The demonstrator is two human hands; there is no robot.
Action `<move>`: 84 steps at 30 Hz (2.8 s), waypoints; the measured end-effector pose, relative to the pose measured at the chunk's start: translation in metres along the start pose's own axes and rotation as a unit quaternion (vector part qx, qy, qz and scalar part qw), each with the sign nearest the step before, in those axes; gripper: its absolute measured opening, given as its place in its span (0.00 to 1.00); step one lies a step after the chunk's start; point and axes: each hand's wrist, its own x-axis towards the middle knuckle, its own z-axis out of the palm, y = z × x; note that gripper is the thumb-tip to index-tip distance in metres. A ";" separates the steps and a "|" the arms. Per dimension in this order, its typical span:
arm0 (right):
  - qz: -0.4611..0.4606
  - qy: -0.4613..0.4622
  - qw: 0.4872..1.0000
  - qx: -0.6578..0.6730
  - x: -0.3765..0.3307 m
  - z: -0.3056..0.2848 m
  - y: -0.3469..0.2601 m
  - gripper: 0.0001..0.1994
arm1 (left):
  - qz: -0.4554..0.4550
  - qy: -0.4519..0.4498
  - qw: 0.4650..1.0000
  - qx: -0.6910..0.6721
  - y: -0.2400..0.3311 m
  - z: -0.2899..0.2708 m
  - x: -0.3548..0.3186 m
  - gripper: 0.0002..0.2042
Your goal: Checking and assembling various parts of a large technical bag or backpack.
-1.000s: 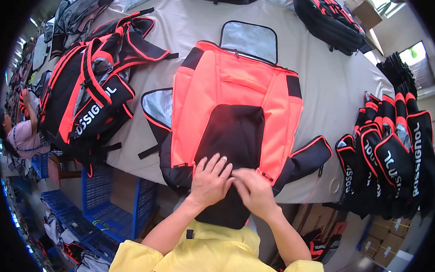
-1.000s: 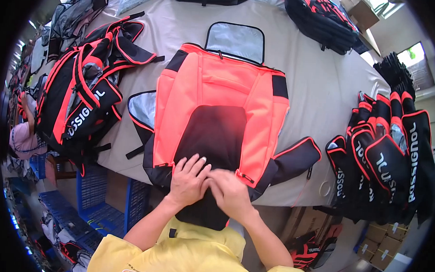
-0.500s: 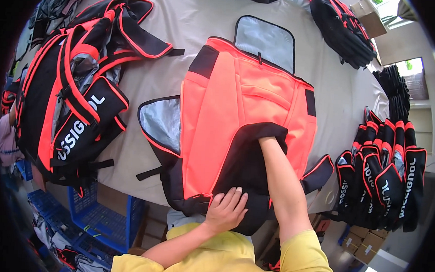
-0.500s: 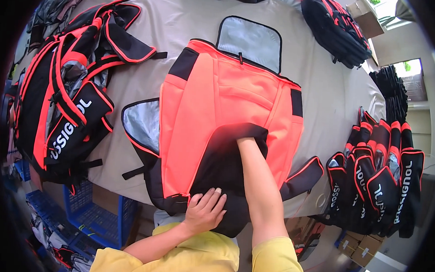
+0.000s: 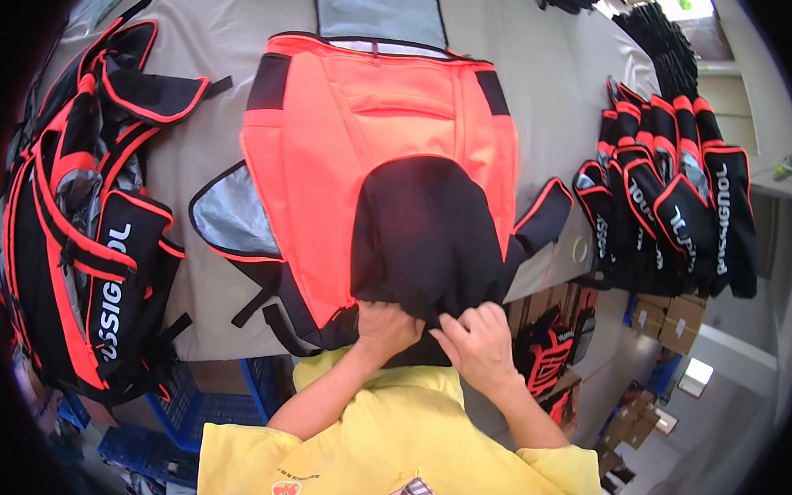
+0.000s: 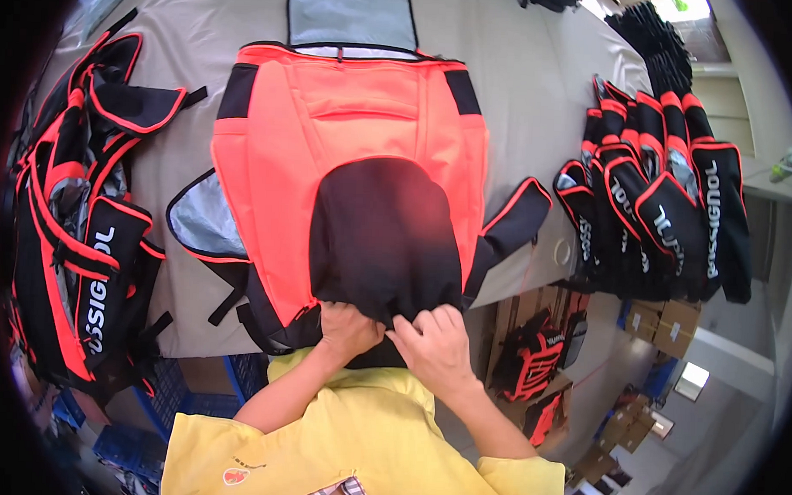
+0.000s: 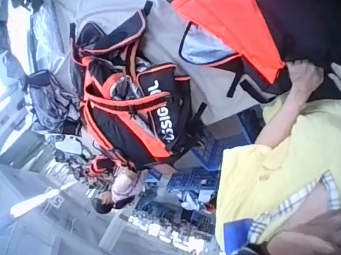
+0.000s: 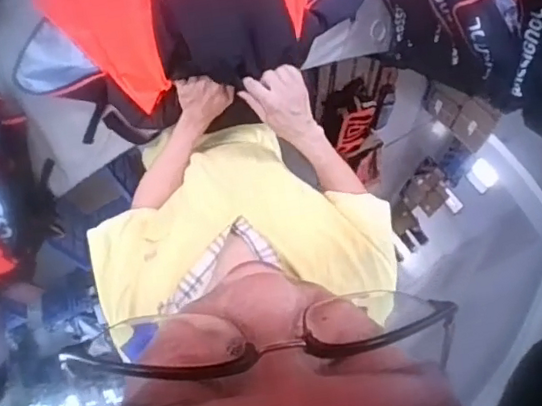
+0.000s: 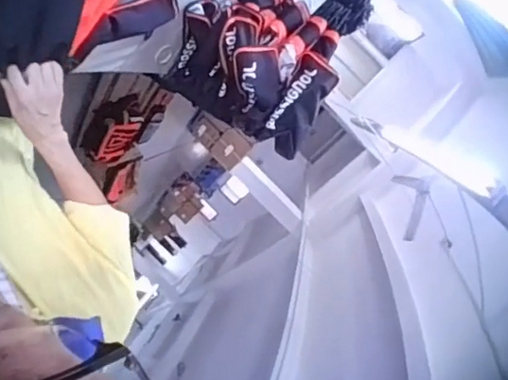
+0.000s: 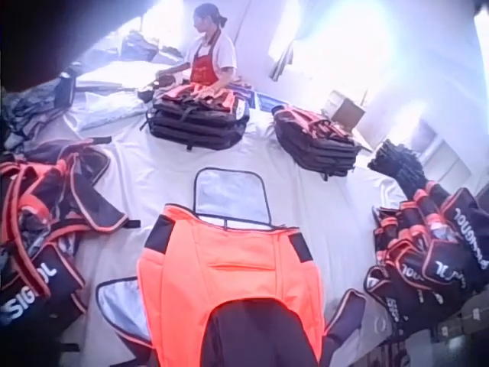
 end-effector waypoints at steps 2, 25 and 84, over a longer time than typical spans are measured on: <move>0.025 0.006 1.000 -0.006 -0.024 -0.001 -0.009 0.14 | 0.012 -0.012 1.000 -0.012 -0.002 -0.003 0.001 0.28; -0.182 -0.192 0.937 -0.228 0.256 0.211 0.130 0.15 | -0.060 -0.004 0.984 -0.166 0.000 -0.040 -0.013 0.19; 0.146 0.141 0.968 0.148 0.271 0.099 0.102 0.20 | -0.089 -0.005 0.982 0.166 -0.180 -0.010 0.168 0.33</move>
